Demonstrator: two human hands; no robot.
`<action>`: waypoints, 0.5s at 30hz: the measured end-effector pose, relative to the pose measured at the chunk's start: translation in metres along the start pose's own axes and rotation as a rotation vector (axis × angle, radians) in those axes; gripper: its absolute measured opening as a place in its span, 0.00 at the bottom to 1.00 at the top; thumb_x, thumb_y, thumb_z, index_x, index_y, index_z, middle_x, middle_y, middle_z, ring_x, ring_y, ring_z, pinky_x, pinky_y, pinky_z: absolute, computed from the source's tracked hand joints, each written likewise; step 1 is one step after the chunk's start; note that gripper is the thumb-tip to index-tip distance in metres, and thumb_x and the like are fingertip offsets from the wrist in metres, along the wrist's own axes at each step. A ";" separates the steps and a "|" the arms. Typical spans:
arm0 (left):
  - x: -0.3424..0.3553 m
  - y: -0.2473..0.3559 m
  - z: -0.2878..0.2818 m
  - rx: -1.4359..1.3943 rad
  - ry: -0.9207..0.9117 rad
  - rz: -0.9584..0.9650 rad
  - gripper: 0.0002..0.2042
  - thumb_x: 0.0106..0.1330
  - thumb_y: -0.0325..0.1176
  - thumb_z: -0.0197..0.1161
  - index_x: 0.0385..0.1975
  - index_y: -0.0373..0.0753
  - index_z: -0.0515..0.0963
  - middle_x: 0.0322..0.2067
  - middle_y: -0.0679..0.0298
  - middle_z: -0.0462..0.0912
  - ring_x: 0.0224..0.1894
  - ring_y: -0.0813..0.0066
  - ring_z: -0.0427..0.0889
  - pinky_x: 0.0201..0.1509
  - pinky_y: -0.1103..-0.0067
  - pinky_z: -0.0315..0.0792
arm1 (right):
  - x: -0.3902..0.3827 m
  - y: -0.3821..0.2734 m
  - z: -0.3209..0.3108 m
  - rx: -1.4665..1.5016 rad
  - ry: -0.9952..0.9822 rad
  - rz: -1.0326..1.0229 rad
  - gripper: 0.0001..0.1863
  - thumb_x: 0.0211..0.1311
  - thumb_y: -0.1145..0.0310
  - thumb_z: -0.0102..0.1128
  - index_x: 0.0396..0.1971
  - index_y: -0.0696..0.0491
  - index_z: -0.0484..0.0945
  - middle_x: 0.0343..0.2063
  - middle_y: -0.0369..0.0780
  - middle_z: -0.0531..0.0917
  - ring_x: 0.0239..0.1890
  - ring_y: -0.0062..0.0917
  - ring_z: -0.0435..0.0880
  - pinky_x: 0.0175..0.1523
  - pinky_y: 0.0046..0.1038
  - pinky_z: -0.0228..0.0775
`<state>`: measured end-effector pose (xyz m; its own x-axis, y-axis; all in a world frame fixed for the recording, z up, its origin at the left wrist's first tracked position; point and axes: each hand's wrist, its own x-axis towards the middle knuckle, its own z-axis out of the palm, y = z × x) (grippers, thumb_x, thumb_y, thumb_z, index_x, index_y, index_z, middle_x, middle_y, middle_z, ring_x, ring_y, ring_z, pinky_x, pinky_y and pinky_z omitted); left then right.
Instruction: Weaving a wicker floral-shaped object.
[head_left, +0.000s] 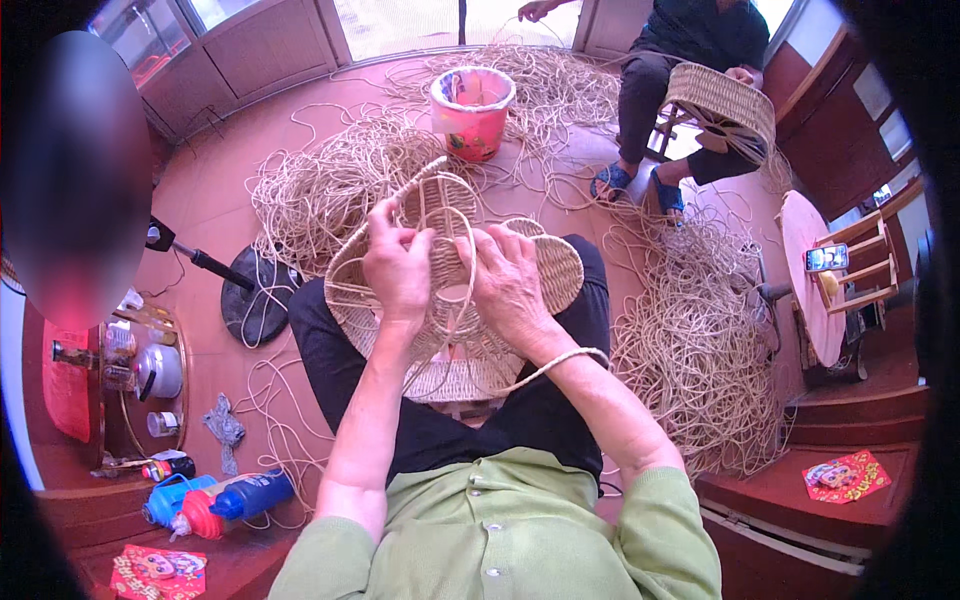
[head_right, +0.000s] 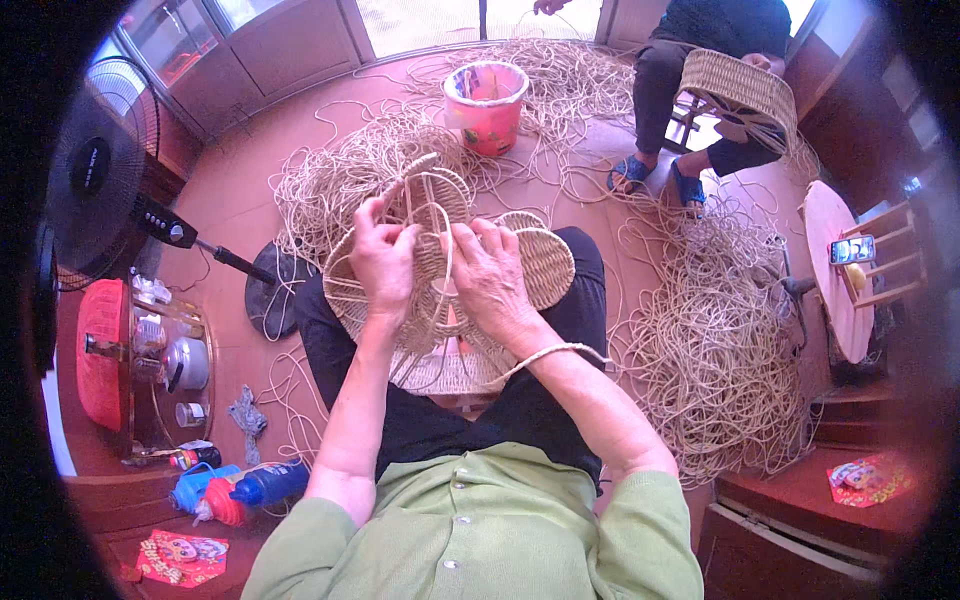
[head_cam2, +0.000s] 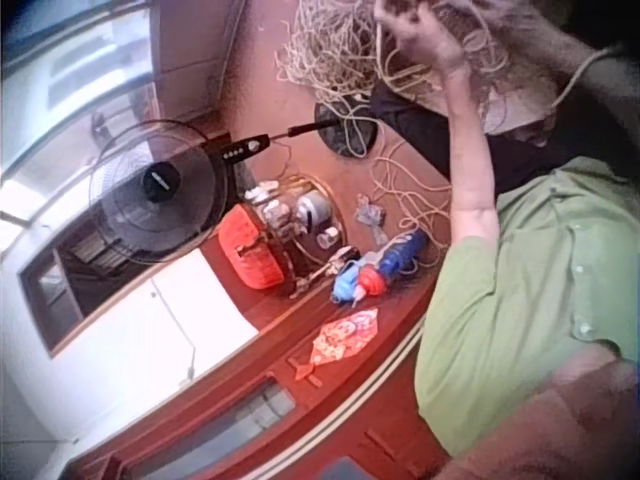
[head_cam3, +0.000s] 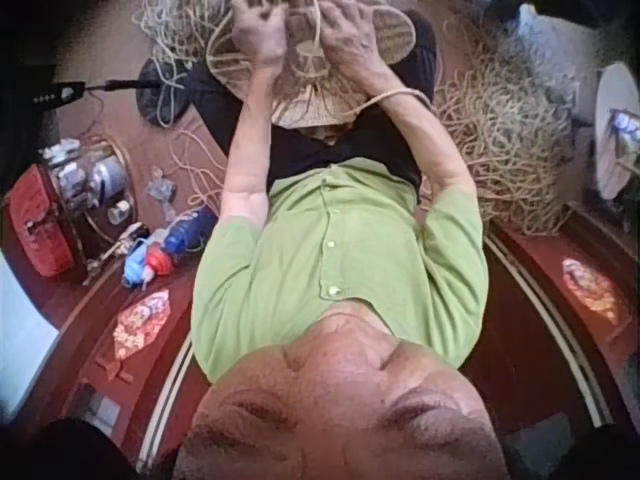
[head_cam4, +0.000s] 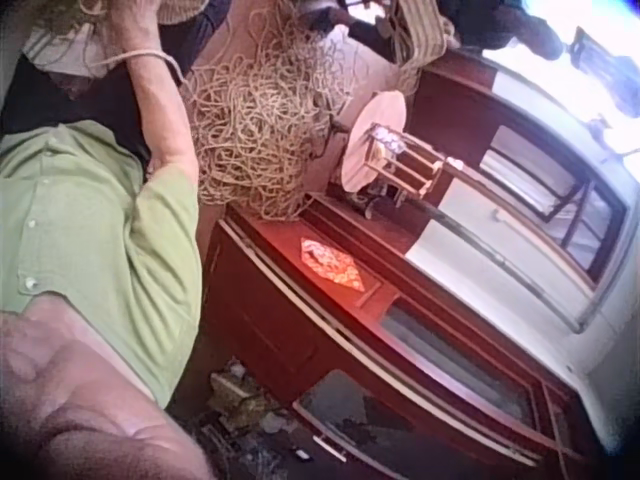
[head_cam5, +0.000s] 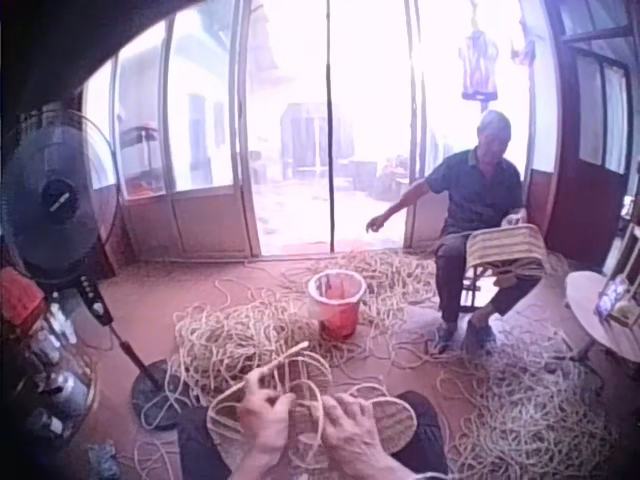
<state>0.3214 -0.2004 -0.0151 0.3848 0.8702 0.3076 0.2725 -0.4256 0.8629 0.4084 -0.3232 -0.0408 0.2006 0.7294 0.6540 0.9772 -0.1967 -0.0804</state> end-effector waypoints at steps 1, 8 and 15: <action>-0.004 -0.003 -0.005 -0.178 0.042 -0.037 0.23 0.56 0.22 0.71 0.51 0.35 0.70 0.33 0.62 0.85 0.31 0.79 0.83 0.33 0.80 0.76 | -0.001 0.000 0.000 -0.019 0.020 -0.001 0.24 0.50 0.69 0.58 0.51 0.57 0.77 0.50 0.41 0.75 0.55 0.35 0.72 0.58 0.40 0.62; 0.002 -0.017 -0.045 -1.321 -0.113 -0.620 0.08 0.67 0.22 0.57 0.43 0.39 0.71 0.25 0.67 0.76 0.20 0.79 0.66 0.25 0.81 0.63 | 0.011 -0.014 -0.005 0.045 0.129 0.057 0.22 0.47 0.71 0.66 0.47 0.52 0.79 0.46 0.35 0.79 0.53 0.33 0.74 0.54 0.39 0.62; 0.021 -0.105 -0.226 -1.100 -0.038 -0.798 0.09 0.72 0.41 0.58 0.36 0.43 0.76 0.13 0.78 0.58 0.12 0.90 0.58 0.14 0.86 0.53 | 0.041 -0.018 0.020 0.183 0.197 0.002 0.04 0.51 0.67 0.61 0.28 0.45 0.79 0.29 0.30 0.78 0.39 0.25 0.78 0.47 0.34 0.64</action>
<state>0.1013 -0.0810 -0.0089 0.4835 0.7694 -0.4175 -0.4012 0.6187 0.6755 0.4001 -0.2765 -0.0271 0.2022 0.5838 0.7863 0.9769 -0.0631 -0.2043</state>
